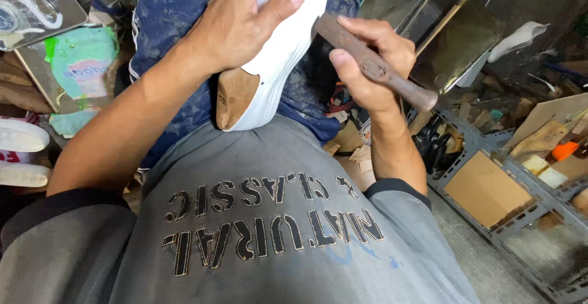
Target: The person holds a white slip-on shoe on their lap and uses a hammer to tap along the sole and edges. They rotate the shoe to access different areas, striking the sole and the upper part of the shoe repeatedly.
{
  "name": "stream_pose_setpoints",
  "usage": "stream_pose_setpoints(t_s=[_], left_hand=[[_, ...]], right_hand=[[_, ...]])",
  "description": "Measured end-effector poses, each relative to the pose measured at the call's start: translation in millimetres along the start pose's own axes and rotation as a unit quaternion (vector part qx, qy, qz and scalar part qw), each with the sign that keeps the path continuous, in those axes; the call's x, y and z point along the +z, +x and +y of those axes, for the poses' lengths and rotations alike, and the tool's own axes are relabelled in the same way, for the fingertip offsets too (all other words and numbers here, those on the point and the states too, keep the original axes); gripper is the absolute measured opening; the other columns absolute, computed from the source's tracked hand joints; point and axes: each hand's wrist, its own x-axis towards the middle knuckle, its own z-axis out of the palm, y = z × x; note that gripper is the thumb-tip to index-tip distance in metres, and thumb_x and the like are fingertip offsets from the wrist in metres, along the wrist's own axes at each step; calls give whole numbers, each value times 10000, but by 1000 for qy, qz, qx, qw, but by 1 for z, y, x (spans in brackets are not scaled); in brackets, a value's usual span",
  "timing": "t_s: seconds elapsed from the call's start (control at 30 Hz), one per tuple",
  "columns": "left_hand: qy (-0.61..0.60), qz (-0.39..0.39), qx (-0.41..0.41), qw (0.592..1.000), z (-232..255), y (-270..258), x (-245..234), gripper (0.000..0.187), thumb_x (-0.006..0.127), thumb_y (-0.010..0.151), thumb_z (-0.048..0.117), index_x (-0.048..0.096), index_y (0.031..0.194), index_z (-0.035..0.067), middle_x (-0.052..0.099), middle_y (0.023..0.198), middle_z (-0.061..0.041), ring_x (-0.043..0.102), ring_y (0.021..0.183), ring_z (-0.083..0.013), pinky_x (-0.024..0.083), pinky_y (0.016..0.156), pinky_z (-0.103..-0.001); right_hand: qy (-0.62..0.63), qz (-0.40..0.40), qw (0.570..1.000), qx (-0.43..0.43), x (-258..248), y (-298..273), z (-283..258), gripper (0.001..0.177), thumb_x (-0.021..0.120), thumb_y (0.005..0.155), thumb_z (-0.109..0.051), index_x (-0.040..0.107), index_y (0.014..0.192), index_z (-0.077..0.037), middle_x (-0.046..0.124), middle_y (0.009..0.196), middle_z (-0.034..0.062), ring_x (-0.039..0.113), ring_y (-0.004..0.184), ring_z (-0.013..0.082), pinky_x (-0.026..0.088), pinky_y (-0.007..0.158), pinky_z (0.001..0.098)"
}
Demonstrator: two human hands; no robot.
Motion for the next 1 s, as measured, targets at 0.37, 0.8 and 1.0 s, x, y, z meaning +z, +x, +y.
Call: stream_pose_setpoints(t_s=[0.37, 0.8, 1.0], left_hand=[[2, 9, -36, 999, 17, 3, 1, 622, 407, 1118, 480, 287, 1519, 19, 494, 1522, -304, 491, 1391, -507, 396, 1082, -499], [-41, 0, -57, 998, 28, -5, 2, 691, 456, 1133, 462, 153, 1629, 89, 261, 1724, -195, 302, 1626, -399, 288, 1314, -479], [-22, 7, -67, 997, 25, -4, 4, 684, 511, 1100, 400, 206, 1590, 33, 346, 1668, -250, 374, 1560, -412, 305, 1260, -457]], right_hand=[[-58, -26, 993, -97, 1, 23, 3, 275, 739, 942, -181, 713, 1095, 46, 761, 959, 181, 688, 704, 253, 520, 655, 346], [-8, -102, 994, -43, -28, 42, 0, 307, 710, 976, -242, 723, 1142, 16, 733, 856, 115, 597, 622, 156, 444, 563, 291], [-21, -41, 996, -72, -21, 32, 0, 325, 737, 932, -192, 696, 1122, 69, 726, 929, 213, 638, 701, 239, 503, 649, 338]])
